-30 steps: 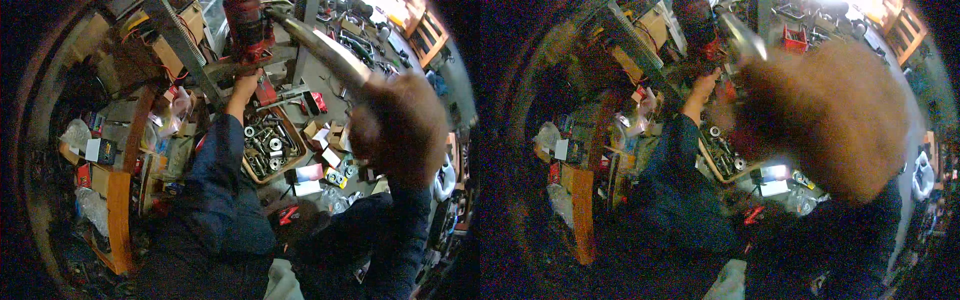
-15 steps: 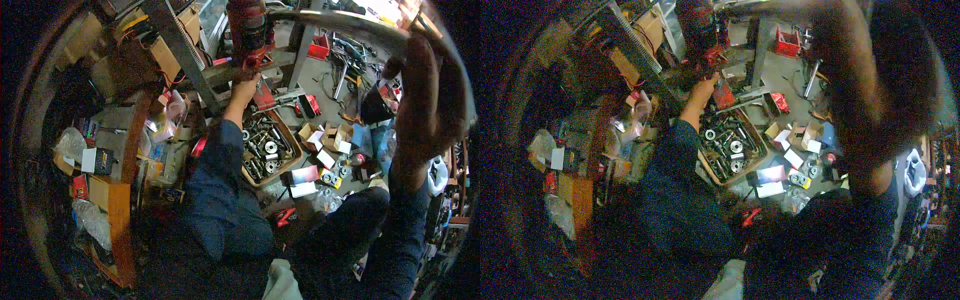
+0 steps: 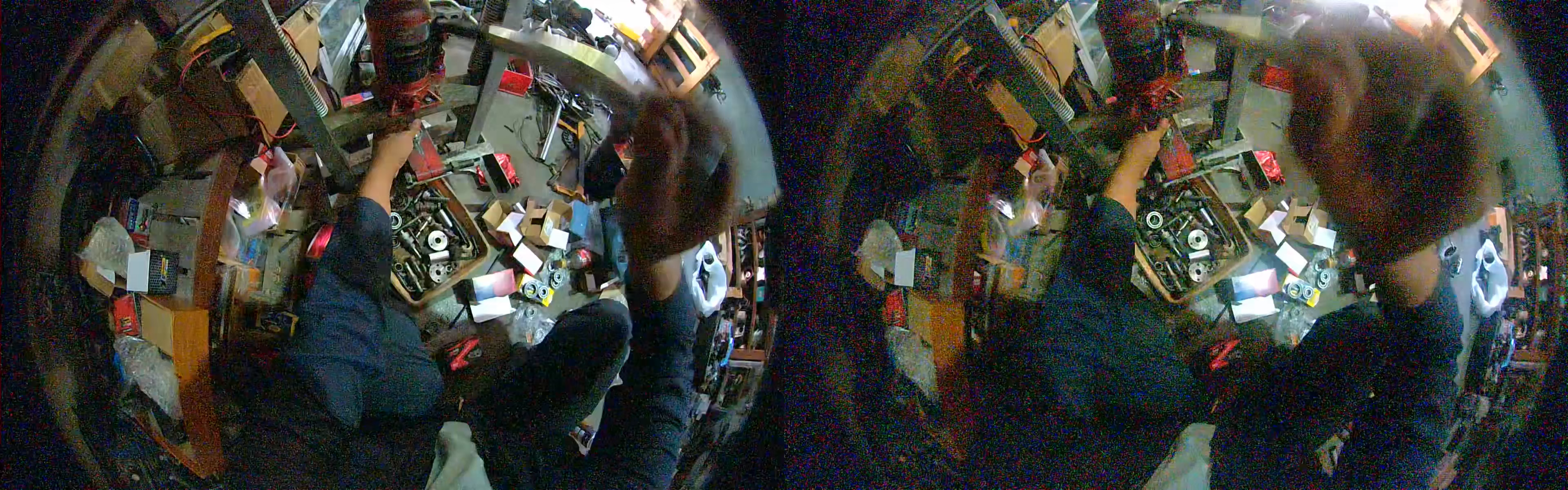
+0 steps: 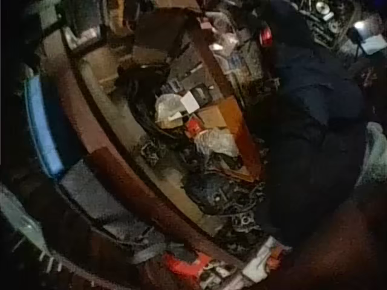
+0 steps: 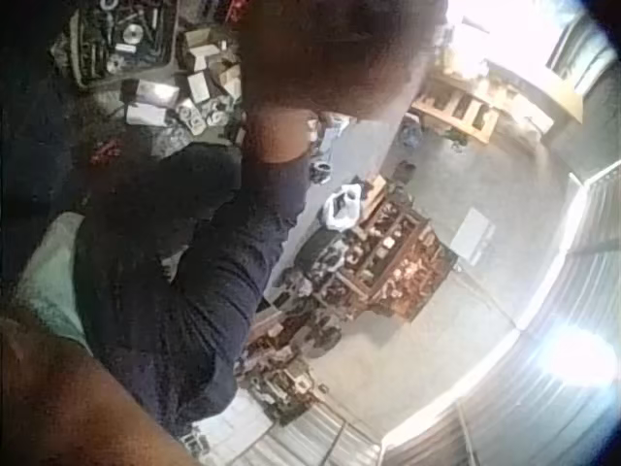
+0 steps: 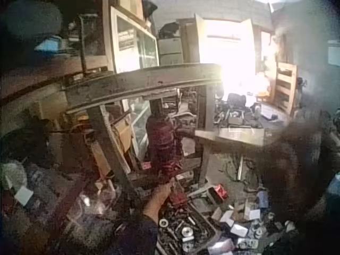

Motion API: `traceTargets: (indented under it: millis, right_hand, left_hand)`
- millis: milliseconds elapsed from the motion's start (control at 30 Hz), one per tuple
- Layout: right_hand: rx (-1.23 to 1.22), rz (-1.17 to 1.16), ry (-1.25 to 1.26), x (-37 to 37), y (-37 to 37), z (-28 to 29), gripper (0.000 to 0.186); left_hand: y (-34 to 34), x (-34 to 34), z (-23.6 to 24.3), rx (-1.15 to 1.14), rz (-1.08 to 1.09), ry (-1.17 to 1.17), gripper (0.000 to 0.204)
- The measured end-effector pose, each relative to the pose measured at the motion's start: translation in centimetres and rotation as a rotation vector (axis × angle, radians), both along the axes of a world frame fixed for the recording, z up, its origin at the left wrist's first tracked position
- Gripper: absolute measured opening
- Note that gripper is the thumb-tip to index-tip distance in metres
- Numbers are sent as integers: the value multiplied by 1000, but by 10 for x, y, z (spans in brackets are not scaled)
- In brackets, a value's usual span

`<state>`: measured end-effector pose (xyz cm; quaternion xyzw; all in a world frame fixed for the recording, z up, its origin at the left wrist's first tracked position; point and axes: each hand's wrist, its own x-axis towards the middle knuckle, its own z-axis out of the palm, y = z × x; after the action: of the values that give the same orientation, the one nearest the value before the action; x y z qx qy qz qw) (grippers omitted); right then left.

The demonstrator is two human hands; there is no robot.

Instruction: The person fits bearings and spacers onto a shaft, measures a component with a digital caliper, positions the assembly into a hydraulic press, and operates the press handle by hand.

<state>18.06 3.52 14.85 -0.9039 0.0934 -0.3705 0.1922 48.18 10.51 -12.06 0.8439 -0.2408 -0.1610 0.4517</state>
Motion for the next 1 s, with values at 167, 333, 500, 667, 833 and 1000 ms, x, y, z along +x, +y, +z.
traceTargets:
  millis: [167,333,500,667,833,1000]
  right_hand:
    - [-496,655,55,2,30,-55,25]
    - [-97,-35,567,-20,17,-21,14]
    - [-587,311,119,2,17,-63,20]
    - [-420,428,215,4,26,-50,17]
    - [-537,-146,-462,55,-10,-60,16]
    - [-511,648,-22,8,29,-93,37]
  left_hand:
    - [2,-1,-7,-238,-43,30,61]
    - [-4,11,-14,121,21,150,57]
    - [4,2,-10,-160,-19,50,78]
    - [9,-2,-2,-500,-12,147,38]
    - [30,15,-11,290,-333,-379,34]
    - [10,28,-48,-220,-262,-86,41]
